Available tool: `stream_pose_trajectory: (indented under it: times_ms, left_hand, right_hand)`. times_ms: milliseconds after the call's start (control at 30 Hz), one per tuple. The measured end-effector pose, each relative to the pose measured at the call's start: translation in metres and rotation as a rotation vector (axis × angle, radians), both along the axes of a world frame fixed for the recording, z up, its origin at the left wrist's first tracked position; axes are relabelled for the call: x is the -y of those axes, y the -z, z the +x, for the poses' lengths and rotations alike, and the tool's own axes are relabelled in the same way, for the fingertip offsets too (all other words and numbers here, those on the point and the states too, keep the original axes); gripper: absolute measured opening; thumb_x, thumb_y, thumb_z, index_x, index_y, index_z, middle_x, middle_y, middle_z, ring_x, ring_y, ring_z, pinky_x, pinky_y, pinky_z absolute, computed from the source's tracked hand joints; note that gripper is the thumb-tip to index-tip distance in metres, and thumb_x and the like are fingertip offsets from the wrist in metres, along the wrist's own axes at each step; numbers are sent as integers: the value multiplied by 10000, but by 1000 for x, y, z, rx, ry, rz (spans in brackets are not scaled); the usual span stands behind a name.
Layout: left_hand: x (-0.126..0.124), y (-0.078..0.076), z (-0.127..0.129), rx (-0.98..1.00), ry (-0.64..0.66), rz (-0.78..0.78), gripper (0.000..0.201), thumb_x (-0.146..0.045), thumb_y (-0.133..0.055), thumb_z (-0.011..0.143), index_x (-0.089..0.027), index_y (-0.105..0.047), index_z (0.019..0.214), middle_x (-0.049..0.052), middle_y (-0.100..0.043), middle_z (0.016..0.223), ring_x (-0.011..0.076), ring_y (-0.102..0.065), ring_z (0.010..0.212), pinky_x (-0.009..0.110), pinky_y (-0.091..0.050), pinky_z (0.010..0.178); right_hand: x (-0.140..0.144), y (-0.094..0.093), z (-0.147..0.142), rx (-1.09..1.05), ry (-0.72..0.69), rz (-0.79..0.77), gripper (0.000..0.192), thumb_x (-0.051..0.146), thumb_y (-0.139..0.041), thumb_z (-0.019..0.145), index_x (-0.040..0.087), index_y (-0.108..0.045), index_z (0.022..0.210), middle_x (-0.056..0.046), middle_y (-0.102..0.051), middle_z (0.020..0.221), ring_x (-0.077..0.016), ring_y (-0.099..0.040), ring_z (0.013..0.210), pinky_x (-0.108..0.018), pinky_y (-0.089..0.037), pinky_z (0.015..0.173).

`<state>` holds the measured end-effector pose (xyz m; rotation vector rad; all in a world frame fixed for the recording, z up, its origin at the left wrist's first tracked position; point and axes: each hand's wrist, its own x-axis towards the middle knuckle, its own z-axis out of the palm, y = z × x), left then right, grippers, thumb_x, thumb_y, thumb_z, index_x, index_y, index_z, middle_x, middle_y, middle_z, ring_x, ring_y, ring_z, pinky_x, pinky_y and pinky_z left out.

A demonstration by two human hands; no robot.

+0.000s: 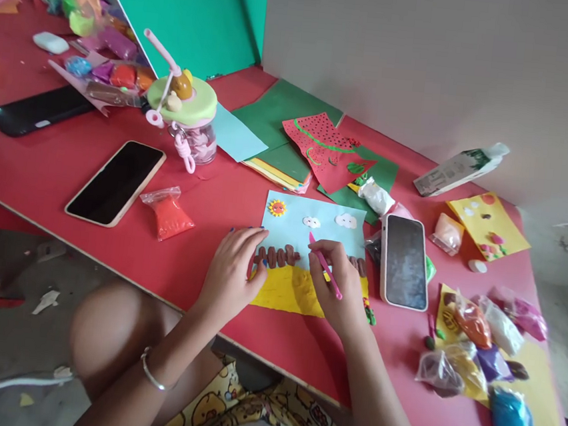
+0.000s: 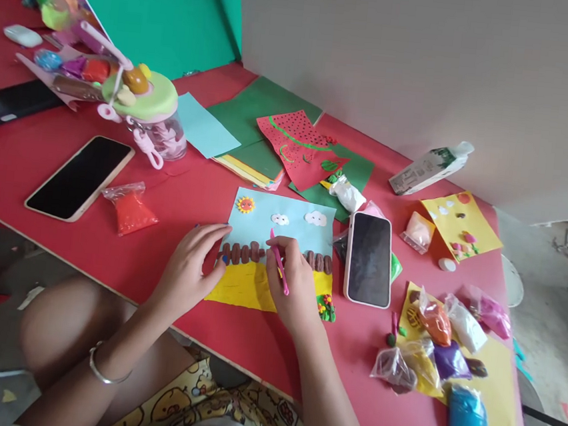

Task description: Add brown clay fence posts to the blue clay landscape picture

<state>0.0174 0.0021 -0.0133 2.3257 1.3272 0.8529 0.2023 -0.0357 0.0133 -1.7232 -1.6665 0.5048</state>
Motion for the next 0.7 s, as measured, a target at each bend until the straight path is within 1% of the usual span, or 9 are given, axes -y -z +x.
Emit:
stream_pose_trajectory:
  times_ms: [67, 167, 233, 300, 367, 433, 500, 600, 700]
  left_hand:
    - [0, 0, -1, 4, 6, -7, 467, -100, -468, 824, -208, -493, 1278, 92, -591, 1226, 248, -533, 1166, 440, -441, 1024]
    - [0, 0, 0, -3, 22, -14, 443, -93, -463, 825, -195, -501, 1255, 97, -593, 1225, 252, -530, 1165, 454, -432, 1030]
    - [1, 0, 1, -13, 27, -19, 432, -90, -461, 825, -184, -501, 1245, 100, -592, 1225, 254, -525, 1170, 460, -425, 1038]
    - [2, 1, 1, -28, 29, -20, 432, -87, -465, 820, -176, -501, 1241, 101, -591, 1227, 258, -518, 1180, 470, -407, 1057]
    - [2, 2, 1, -50, 33, -17, 437, -86, -474, 813, -177, -503, 1239, 100, -588, 1235, 265, -511, 1194, 482, -386, 1075]
    - [3, 2, 1, -72, 37, -14, 442, -89, -484, 809, -180, -506, 1240, 102, -583, 1247, 272, -502, 1210, 492, -369, 1086]
    - [3, 3, 1, -87, 44, -12, 441, -95, -488, 810, -177, -508, 1243, 105, -580, 1255, 276, -493, 1222, 495, -362, 1090]
    - [4, 3, 2, -98, 56, -13, 431, -105, -486, 817, -176, -515, 1241, 106, -575, 1264, 273, -485, 1230, 487, -362, 1090]
    - [5, 2, 1, -108, 76, -21, 424, -123, -491, 824, -176, -520, 1244, 105, -567, 1279, 273, -477, 1238, 483, -359, 1091]
  right_hand:
    - [0, 0, 1, 14, -1, 5, 203, 286, -410, 943, 211, -583, 1017, -46, -661, 893, -165, -623, 761, -262, -448, 681]
    - [0, -3, 1, 34, -54, 19, 280, 261, -376, 952, 218, -642, 1026, -48, -628, 872, -156, -614, 763, -263, -453, 699]
    - [0, -4, -1, 44, -68, 10, 302, 242, -361, 949, 223, -642, 1058, -36, -597, 834, -144, -598, 727, -260, -450, 687]
    - [2, -4, -3, 33, -26, 4, 287, 226, -368, 932, 219, -599, 1103, -18, -582, 800, -136, -574, 679, -255, -442, 653]
    - [3, -2, -5, 0, 46, 17, 242, 223, -408, 900, 205, -539, 1103, -9, -590, 794, -137, -566, 659, -252, -433, 616]
    - [3, 1, -6, -30, 105, 31, 179, 233, -457, 867, 202, -499, 1038, -11, -603, 800, -145, -574, 668, -252, -431, 599]
    - [3, 4, -7, -32, 124, 39, 101, 245, -482, 858, 210, -491, 952, -17, -607, 804, -153, -583, 694, -256, -435, 611]
    - [2, 5, -7, -2, 103, 58, 80, 252, -471, 890, 210, -532, 920, -25, -612, 817, -153, -580, 721, -263, -439, 648]
    - [1, 2, -6, 16, 65, 63, 189, 227, -424, 923, 209, -612, 944, -32, -601, 840, -149, -575, 743, -270, -444, 686]
